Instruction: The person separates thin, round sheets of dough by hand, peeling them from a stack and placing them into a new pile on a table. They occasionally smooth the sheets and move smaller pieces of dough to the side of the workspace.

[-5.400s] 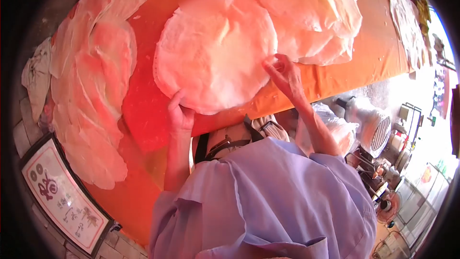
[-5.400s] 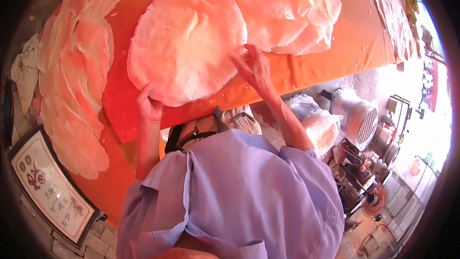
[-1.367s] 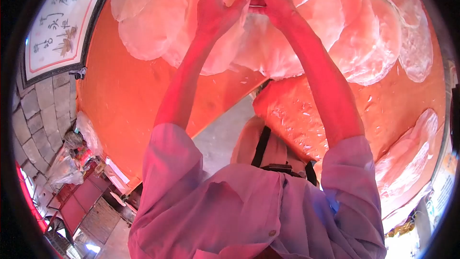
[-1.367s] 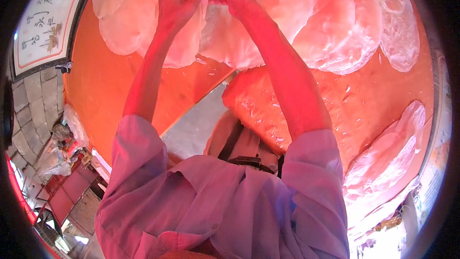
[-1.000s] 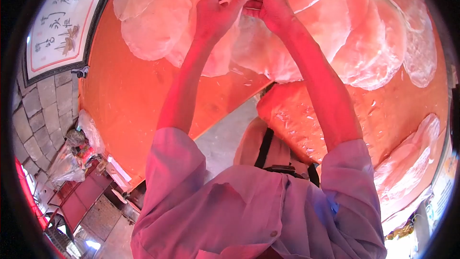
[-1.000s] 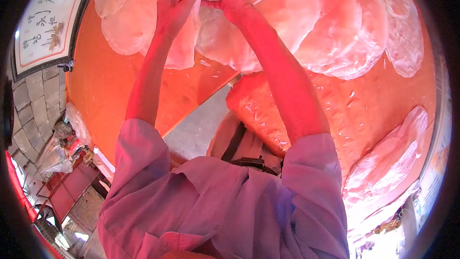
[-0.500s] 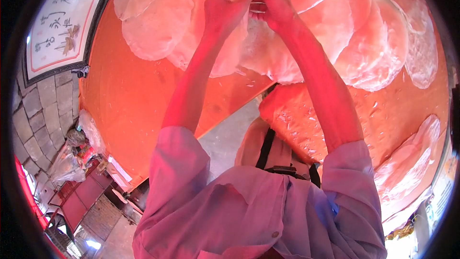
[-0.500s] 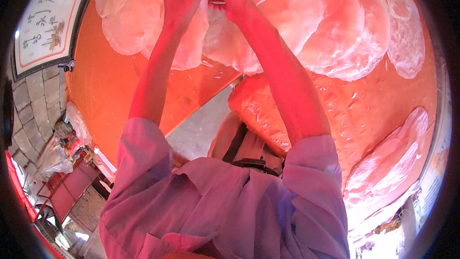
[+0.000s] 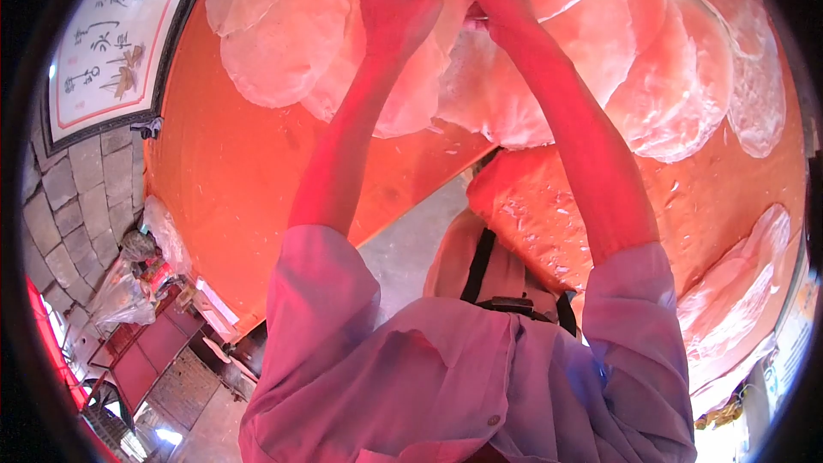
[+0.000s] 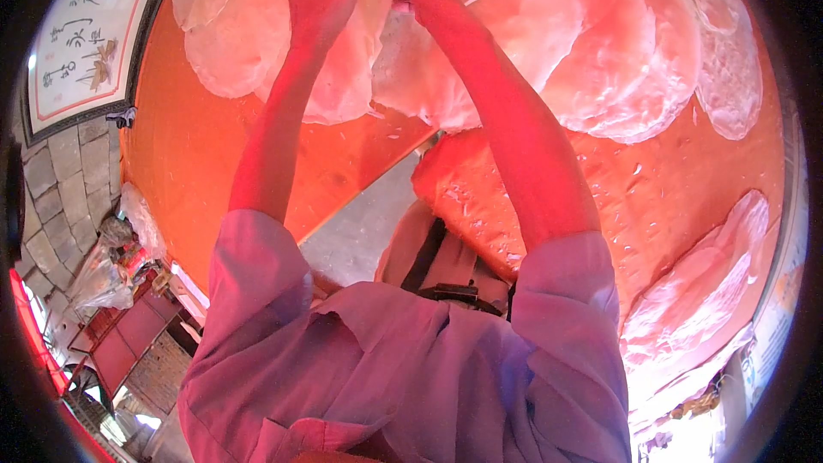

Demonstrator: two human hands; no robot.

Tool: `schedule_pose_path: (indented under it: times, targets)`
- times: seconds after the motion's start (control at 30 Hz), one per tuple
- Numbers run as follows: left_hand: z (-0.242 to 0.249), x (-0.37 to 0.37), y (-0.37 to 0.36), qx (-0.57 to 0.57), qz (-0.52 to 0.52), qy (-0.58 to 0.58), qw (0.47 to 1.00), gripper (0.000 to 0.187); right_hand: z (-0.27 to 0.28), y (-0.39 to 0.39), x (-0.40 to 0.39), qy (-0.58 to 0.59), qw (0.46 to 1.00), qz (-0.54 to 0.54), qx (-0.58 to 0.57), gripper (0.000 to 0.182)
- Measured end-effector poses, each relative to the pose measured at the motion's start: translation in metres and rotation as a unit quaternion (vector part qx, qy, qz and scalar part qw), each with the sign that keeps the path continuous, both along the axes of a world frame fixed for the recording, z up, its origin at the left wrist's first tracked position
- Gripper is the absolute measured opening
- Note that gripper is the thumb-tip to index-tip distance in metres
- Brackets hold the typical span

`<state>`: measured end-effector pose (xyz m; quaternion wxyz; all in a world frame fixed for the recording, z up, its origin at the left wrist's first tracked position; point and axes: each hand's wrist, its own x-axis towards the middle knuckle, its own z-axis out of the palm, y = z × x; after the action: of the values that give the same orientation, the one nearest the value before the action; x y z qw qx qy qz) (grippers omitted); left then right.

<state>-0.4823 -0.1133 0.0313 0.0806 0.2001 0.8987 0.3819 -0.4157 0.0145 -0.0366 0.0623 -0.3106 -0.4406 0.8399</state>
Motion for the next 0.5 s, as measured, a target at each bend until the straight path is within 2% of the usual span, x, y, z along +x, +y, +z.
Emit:
schedule_pose_path:
  times: [0.07,0.1,0.2,0.27,0.3,0.33,0.37,0.4,0.5]
  targets:
    - [-0.009,0.003,0.003,-0.01,-0.02,0.148,0.989,0.028,-0.005,-0.006,-0.007,-0.01,0.998,-0.053,0.027,0.022]
    - [-0.009,0.005,0.004,-0.014,-0.03,0.22,0.975,0.028,-0.003,-0.005,-0.011,-0.023,0.998,-0.033,0.047,0.022]
    - [-0.003,0.008,0.002,-0.15,-0.029,0.135,0.979,0.028,-0.004,-0.002,-0.02,-0.065,0.99,0.021,0.126,0.021]
    - [-0.005,-0.002,-0.013,-0.083,-0.028,0.137,0.987,0.028,-0.011,0.003,-0.024,-0.093,0.973,0.046,0.206,0.022]
    - [-0.003,-0.01,-0.024,-0.049,-0.027,0.138,0.989,0.028,0.003,-0.005,-0.017,-0.091,0.967,-0.017,0.236,0.022]
    - [0.013,-0.013,-0.036,-0.026,-0.016,0.081,0.996,0.03,0.034,-0.021,-0.003,-0.09,0.956,-0.081,0.265,0.024]
    - [0.036,-0.011,-0.05,0.059,-0.022,0.025,0.998,0.03,0.056,-0.032,0.009,-0.088,0.941,-0.143,0.293,0.027]
    - [0.048,-0.016,-0.069,0.142,-0.041,-0.034,0.988,0.028,0.057,-0.018,0.028,-0.037,0.967,-0.079,0.239,0.026]
    - [0.111,-0.001,-0.09,0.29,-0.014,-0.157,0.944,0.03,0.057,0.034,0.115,0.094,0.988,-0.022,0.119,0.035]
